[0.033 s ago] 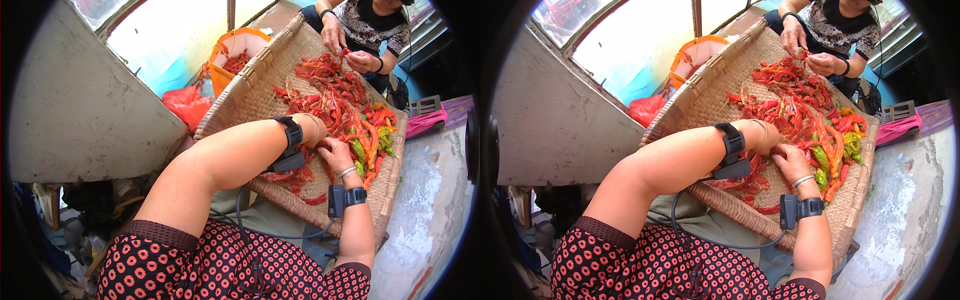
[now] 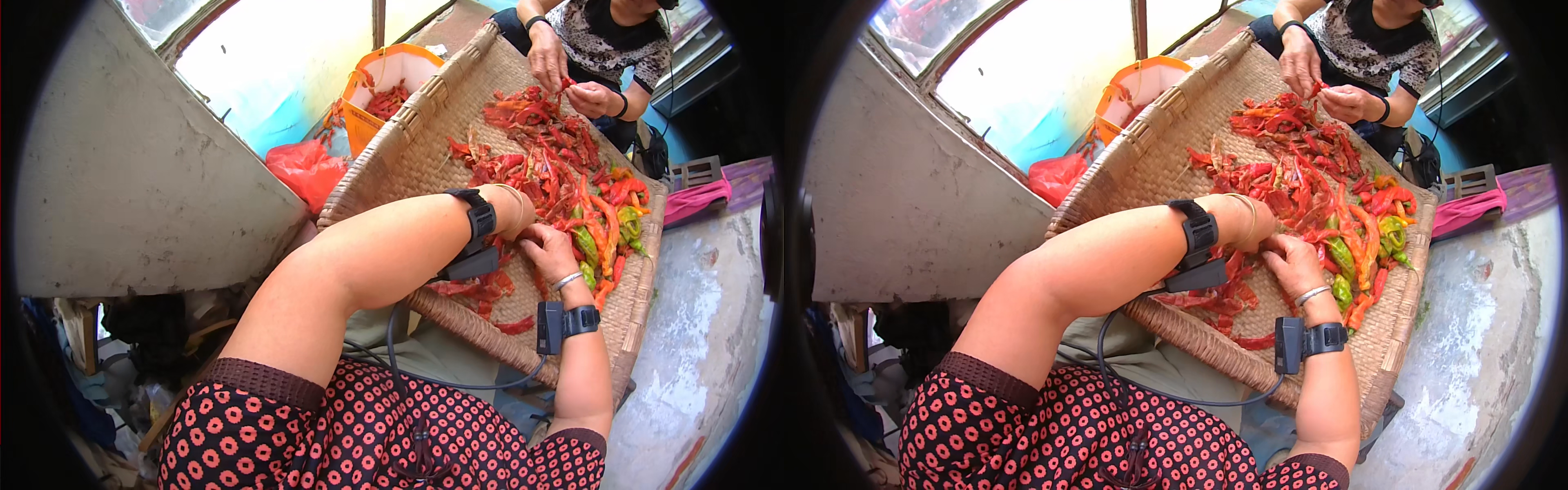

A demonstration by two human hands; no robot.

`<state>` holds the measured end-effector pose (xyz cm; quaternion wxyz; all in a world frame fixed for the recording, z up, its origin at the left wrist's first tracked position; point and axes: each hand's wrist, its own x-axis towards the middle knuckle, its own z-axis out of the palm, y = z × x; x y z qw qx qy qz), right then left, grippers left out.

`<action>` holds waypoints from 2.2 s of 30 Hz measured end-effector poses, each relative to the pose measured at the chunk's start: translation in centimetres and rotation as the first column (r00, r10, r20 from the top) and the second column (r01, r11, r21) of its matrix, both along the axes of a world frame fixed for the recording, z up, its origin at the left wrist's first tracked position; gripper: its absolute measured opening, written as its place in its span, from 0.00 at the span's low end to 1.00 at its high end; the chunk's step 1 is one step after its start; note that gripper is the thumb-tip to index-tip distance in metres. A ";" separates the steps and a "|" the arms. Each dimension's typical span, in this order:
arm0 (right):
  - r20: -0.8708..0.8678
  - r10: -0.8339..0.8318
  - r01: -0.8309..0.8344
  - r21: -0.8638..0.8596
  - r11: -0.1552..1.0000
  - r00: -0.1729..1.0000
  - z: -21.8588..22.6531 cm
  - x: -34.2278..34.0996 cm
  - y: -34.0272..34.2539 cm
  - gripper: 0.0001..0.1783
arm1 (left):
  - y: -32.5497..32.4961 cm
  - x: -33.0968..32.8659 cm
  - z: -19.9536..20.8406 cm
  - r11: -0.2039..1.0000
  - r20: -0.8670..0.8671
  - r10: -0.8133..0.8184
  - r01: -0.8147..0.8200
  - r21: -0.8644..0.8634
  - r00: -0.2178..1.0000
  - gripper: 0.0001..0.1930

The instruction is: The person sorts through a pile of red and green peppers on a woven tray by hand, picking up individual peppers, pulling off the stems, and placing the peppers back onto the tray.

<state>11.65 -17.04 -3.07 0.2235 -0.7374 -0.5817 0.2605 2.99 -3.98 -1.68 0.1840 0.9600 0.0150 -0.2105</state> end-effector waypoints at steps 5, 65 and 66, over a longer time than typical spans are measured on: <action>-0.011 -0.018 0.017 -0.034 0.999 1.000 -0.4 0.4 0.0 0.12 | -0.1 0.0 0.2 1.000 0.004 -0.003 0.002 0.030 1.000 0.12; -0.581 -0.373 0.555 0.167 0.815 0.724 2.1 0.0 0.2 0.06 | 0.7 0.4 0.5 0.758 -0.051 0.289 -0.261 -0.597 0.956 0.15; -0.595 -0.368 0.562 0.173 0.809 0.714 2.2 0.0 0.2 0.06 | 0.8 0.4 0.1 0.750 0.047 0.320 -0.223 -0.622 0.946 0.15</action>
